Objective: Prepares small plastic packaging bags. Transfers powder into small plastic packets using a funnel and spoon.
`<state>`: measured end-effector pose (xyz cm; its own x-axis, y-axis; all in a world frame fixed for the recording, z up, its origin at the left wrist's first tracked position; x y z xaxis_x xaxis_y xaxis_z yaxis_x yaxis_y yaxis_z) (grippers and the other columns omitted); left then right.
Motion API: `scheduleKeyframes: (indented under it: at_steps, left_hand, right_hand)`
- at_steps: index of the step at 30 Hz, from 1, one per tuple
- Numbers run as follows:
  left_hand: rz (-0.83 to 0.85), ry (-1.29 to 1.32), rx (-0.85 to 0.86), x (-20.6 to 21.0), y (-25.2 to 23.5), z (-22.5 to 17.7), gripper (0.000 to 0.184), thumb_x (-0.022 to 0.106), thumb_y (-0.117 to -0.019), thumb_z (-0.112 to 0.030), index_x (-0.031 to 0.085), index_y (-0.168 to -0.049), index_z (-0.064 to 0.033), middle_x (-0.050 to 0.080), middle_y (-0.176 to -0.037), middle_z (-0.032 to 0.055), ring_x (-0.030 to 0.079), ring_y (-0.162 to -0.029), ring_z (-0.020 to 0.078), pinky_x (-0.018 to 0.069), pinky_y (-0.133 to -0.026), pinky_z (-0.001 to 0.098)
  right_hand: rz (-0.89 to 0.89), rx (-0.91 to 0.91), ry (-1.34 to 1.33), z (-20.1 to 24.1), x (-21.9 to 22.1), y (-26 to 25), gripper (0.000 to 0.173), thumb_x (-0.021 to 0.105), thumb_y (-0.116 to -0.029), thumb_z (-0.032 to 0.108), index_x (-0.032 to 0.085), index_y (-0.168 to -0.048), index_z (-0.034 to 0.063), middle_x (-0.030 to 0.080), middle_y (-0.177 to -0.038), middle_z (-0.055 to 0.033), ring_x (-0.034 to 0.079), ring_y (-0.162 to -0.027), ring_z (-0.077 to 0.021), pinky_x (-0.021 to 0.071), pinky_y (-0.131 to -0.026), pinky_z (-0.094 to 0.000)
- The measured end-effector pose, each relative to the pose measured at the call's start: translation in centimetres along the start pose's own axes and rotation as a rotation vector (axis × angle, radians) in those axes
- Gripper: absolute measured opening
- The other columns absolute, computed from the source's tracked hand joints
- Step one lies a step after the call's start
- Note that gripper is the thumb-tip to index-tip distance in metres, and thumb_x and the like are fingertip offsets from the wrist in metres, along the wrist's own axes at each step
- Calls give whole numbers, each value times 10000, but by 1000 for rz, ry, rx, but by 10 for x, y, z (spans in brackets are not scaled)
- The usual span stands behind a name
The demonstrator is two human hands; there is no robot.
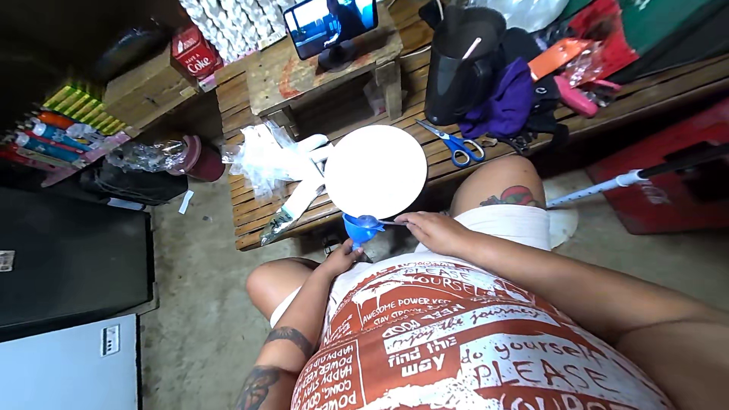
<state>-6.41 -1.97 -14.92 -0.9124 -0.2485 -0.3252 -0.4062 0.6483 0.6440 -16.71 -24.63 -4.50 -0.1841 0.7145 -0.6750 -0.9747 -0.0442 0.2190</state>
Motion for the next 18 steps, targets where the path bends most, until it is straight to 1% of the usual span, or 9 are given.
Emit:
scheduleKeyframes:
  at_steps: [2, 4, 7, 9, 10, 12, 15, 16, 18]
  left_hand:
    - [-1, 7, -3, 0, -1, 2, 451, 459, -1100, -270, 443, -1452, 11, 651, -1250, 191, 650, -1141, 212, 498, -1042, 408]
    - [0, 4, -17, -1, -1, 3, 455, 456, -1102, -279, 443, -1456, 7, 645, -1261, 195, 644, -1155, 218, 492, -1049, 413]
    - [1, -3, -23, -1, -2, 4, 453, 458, -1101, -287, 447, -1447, 5, 639, -1265, 197, 639, -1160, 223, 489, -1049, 415]
    - [5, -1, -23, -1, -1, 3, 453, 458, -1102, -287, 447, -1448, 5, 641, -1267, 194, 641, -1161, 216, 490, -1052, 411]
    - [11, 2, -22, -1, -1, 2, 450, 456, -1103, -284, 449, -1448, 4, 641, -1267, 189, 639, -1159, 208, 487, -1052, 404]
    - [20, 16, -13, 0, -1, 0, 442, 453, -1104, -277, 454, -1441, 9, 649, -1252, 176, 642, -1147, 186, 491, -1049, 386]
    - [30, 42, 11, 2, -3, 2, 444, 451, -1103, -260, 444, -1449, 19, 652, -1253, 178, 646, -1150, 179, 493, -1051, 375]
    - [33, 51, 14, 3, -3, 3, 446, 450, -1104, -258, 438, -1454, 18, 656, -1246, 172, 649, -1144, 170, 498, -1049, 366]
    - [34, 66, 12, 2, -2, 4, 446, 445, -1106, -257, 429, -1457, 17, 659, -1234, 166, 650, -1130, 156, 501, -1040, 354]
  right_hand:
    - [-94, 1, -13, -12, -10, -6, 359, 417, -1091, 131, 617, -1383, 70, 683, -1244, -204, 666, -1152, -379, 503, -1010, -586]
    - [-164, 89, 37, -24, -24, -12, 371, 404, -1092, 130, 600, -1401, 68, 671, -1253, -233, 661, -1153, -411, 505, -990, -608]
    - [-164, 285, 145, -34, -39, -15, 398, 372, -1097, 138, 561, -1442, 81, 650, -1299, -231, 645, -1183, -420, 502, -978, -611]
    - [-123, 322, 156, -31, -33, -14, 405, 370, -1096, 148, 546, -1455, 82, 652, -1294, -229, 643, -1186, -421, 503, -978, -611]
    - [-98, 297, 133, -27, -26, -12, 397, 379, -1095, 148, 553, -1446, 83, 656, -1281, -231, 647, -1174, -421, 502, -974, -615]
    - [-61, 175, 64, -16, -6, -8, 373, 409, -1088, 144, 592, -1408, 90, 676, -1236, -212, 669, -1125, -398, 516, -961, -610]
    - [-32, 7, -19, -6, 5, -7, 350, 435, -1084, 123, 623, -1376, 81, 686, -1250, -183, 668, -1150, -354, 502, -1013, -576]
    - [-76, -19, -18, -11, 2, -9, 341, 443, -1080, 118, 635, -1358, 75, 693, -1230, -191, 677, -1134, -365, 512, -998, -587]
    - [-136, 38, 7, -24, -15, -14, 355, 422, -1089, 132, 615, -1382, 75, 679, -1235, -219, 667, -1138, -400, 508, -987, -610]
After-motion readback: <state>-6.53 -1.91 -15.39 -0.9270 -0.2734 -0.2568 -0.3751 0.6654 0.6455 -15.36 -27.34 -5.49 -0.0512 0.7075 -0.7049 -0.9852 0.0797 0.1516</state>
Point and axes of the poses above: each hand's wrist, its own y-axis away from the middle knuckle, its own x-axis out of the palm, z = x × y, the point moved 6 cm from there along -y, towards the middle knuckle
